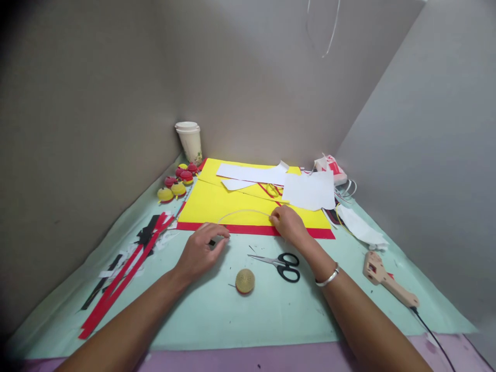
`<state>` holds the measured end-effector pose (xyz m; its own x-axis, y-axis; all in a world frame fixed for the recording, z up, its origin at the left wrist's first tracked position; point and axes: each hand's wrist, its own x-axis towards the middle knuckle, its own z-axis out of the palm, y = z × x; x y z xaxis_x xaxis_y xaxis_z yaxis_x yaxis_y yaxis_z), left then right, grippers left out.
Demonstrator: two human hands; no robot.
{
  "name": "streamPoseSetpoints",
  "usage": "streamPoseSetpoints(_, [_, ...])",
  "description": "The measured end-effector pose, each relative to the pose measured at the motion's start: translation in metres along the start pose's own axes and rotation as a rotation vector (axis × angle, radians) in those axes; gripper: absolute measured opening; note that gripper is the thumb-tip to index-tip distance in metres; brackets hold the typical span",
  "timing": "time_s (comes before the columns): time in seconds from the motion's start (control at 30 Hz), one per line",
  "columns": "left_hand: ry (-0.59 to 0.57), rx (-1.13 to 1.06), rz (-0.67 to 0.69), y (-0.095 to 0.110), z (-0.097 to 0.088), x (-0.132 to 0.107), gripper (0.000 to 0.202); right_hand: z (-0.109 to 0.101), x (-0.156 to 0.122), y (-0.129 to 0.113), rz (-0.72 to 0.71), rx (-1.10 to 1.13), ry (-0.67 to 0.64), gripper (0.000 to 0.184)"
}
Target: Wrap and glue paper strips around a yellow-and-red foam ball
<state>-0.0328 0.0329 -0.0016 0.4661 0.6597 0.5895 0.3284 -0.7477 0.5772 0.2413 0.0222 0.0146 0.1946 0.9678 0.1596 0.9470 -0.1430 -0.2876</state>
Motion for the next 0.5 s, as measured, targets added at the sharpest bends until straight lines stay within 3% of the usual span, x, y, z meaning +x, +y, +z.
streamPoseSetpoints(0.2, [0.208,0.126,0.003,0.003,-0.004,0.002,0.024,-0.037,0.054,0.015,0.233,-0.059,0.148,0.026])
streamPoseSetpoints(0.3, [0.211,0.11,0.001,0.005,-0.004,0.002,0.02,-0.055,0.066,0.02,0.326,-0.096,0.196,0.034])
streamPoseSetpoints(0.4, [0.099,0.03,-0.007,0.008,-0.005,0.001,0.011,-0.061,0.041,0.013,0.242,-0.084,0.166,0.046])
streamPoseSetpoints(0.5, [-0.047,-0.079,-0.028,0.013,-0.005,0.0,0.009,-0.058,-0.018,0.004,0.072,-0.02,0.006,0.032])
